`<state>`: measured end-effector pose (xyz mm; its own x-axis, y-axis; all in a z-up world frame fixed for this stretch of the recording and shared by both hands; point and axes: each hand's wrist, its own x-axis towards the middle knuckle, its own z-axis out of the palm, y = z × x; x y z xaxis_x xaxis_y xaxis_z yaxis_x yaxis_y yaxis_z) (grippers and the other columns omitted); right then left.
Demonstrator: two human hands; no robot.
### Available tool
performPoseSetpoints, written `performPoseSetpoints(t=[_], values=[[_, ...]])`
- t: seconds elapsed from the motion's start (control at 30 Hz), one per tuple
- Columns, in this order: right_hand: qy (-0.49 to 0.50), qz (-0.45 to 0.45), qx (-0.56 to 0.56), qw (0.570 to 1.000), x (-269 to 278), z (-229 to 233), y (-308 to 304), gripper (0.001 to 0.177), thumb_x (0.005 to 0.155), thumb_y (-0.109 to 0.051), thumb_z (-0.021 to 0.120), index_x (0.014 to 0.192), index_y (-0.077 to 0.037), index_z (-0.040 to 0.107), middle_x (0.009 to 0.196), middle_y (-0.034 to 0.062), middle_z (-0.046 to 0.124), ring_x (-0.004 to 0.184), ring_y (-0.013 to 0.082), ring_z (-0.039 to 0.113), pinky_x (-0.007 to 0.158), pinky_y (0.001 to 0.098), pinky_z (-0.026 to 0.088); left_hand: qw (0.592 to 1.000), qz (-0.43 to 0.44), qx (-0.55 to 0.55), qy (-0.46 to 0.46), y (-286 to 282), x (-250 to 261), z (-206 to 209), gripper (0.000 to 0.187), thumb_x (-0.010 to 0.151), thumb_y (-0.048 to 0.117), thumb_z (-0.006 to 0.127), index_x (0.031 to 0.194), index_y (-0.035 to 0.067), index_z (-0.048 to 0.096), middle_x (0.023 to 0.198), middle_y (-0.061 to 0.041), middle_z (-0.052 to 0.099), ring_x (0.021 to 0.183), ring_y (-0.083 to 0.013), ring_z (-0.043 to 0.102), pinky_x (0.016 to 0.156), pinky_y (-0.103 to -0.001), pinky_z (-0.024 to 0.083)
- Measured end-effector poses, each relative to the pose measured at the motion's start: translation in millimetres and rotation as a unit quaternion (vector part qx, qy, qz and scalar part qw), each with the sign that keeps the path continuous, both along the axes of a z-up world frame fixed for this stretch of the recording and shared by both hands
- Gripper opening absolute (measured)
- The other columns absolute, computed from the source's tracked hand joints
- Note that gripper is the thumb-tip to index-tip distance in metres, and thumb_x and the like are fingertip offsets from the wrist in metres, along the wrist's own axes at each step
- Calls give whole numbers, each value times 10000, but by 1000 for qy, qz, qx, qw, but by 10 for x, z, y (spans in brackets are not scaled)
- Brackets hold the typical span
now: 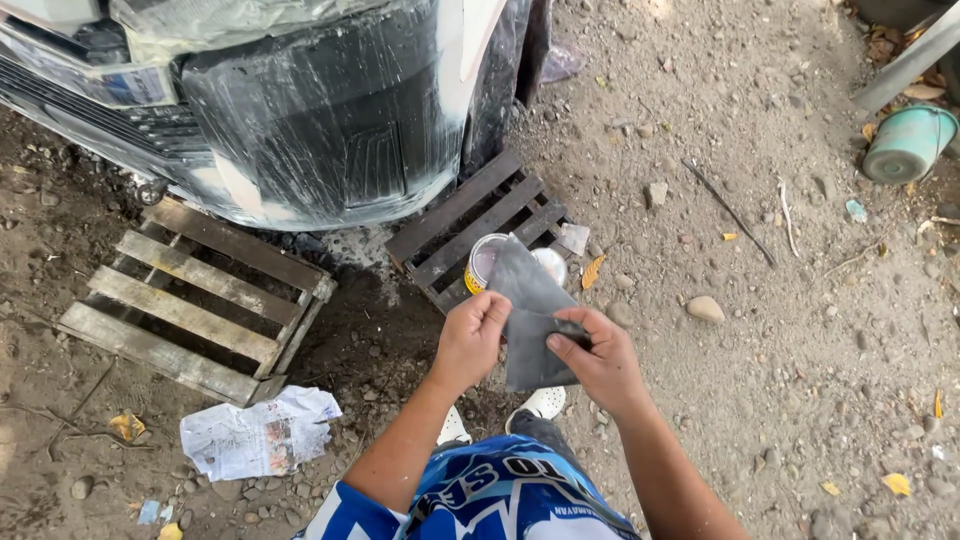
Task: The person handles a sanding block and a paint can near the front of a white car. They dip the sanding block into the paint can and then use a small red tube to squeeze a substance onto the block, mixing it with the paint.
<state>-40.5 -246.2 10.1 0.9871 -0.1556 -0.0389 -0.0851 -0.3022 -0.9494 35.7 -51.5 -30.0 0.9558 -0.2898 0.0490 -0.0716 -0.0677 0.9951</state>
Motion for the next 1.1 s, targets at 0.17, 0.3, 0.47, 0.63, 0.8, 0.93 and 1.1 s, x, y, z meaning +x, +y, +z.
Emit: performPoseSetpoints(t=[0.17,0.3,0.47,0.63,0.8,0.93,1.1], values=[[17,-29,91,995,25,-96,-127,193,952,-89,726,1132,-23,699,816,-34,637,717,52,567,659,226,490,992,-19,-45,119,175,23,29,257,1030,255,574,1028,43,720,817,-10,686,660,-77,601,587,-247,510],[32,-63,103,992,97,2,-56,218,924,-76,717,1134,-30,682,831,-51,657,736,43,588,684,231,516,995,-84,51,-17,200,-106,394,268,965,264,655,1077,27,710,887,-59,715,683,-164,634,576,-321,522],[-63,-153,175,971,261,-276,-332,224,940,-43,707,1159,-33,659,971,7,672,855,94,624,769,264,546,964,-110,198,-138,153,-322,26,246,1001,256,646,900,36,687,861,-151,689,775,-320,674,677,-438,527],[-144,-250,286,914,366,-303,-1094,236,1007,-8,644,1233,-45,587,1166,69,636,1012,170,654,915,342,593,920,-171,311,-168,568,-523,-834,135,919,223,651,879,110,713,846,-130,715,810,-354,686,710,-496,532],[-32,-223,349,910,308,-873,-1530,375,939,35,594,1303,-51,560,1186,69,617,1057,183,634,942,365,565,727,-258,616,156,1153,-1072,-2235,224,984,246,511,1065,122,680,1089,-138,724,1053,-341,700,906,-486,571],[103,-212,337,911,402,-1282,-1569,525,859,81,589,1365,-53,559,1133,68,613,987,171,633,890,346,559,767,-317,508,230,1057,-1729,-3365,557,1044,502,399,1137,67,733,1235,-197,697,1184,-393,641,1041,-504,497],[173,-144,276,934,983,-1693,-1685,621,843,98,631,1424,-68,488,1070,93,611,912,173,616,797,331,546,753,-167,285,569,412,-1686,-3390,1089,950,872,417,1636,54,199,1710,-214,37,1601,-310,54,1285,-429,135]])
